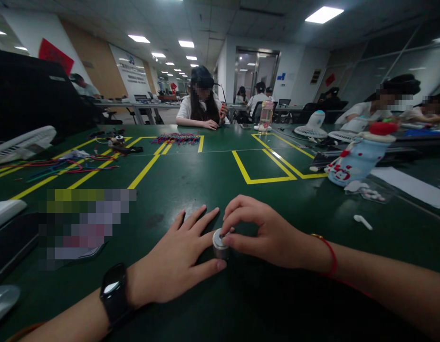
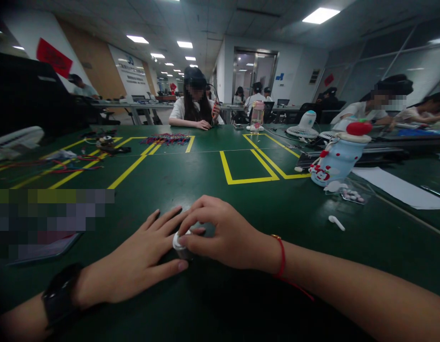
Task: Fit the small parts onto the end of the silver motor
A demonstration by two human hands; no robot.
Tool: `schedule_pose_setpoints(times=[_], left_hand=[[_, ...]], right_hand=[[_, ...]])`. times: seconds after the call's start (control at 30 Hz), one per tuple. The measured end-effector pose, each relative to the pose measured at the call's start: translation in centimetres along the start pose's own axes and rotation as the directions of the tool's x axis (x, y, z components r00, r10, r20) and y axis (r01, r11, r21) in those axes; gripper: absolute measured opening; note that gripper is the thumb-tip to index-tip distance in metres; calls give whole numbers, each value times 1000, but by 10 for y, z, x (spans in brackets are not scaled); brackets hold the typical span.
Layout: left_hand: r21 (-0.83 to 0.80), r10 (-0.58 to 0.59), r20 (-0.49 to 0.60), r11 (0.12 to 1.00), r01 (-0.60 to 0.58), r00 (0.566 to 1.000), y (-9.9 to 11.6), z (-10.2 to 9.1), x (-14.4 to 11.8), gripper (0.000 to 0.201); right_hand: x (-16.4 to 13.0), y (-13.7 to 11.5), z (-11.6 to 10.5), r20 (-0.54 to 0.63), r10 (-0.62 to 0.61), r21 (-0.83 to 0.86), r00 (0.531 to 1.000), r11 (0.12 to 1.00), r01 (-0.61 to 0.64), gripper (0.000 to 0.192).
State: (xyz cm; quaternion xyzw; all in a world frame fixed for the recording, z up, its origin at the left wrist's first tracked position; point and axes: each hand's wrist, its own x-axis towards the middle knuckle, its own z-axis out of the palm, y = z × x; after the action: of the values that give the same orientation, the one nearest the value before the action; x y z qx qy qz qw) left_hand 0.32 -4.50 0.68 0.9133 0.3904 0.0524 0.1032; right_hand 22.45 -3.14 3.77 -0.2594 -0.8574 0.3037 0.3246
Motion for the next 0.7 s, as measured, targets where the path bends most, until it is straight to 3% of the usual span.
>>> schedule_pose_setpoints(times=[0.27, 0.53, 0.7], left_hand=[[-14, 4, -30, 1000, -4, 1000, -3, 4, 1, 58], [21, -7, 8, 1000, 7, 1000, -1, 3, 4, 55], [34, -28, 29, 999, 27, 999, 0, -1, 3, 54]], right_hand=[[0, 1, 3, -63, 33, -16, 997, 999, -34, 6], [2, 5, 0, -10, 76, -26, 997, 997, -76, 9], [4, 39, -23, -182, 200, -10, 963, 979, -205, 22]])
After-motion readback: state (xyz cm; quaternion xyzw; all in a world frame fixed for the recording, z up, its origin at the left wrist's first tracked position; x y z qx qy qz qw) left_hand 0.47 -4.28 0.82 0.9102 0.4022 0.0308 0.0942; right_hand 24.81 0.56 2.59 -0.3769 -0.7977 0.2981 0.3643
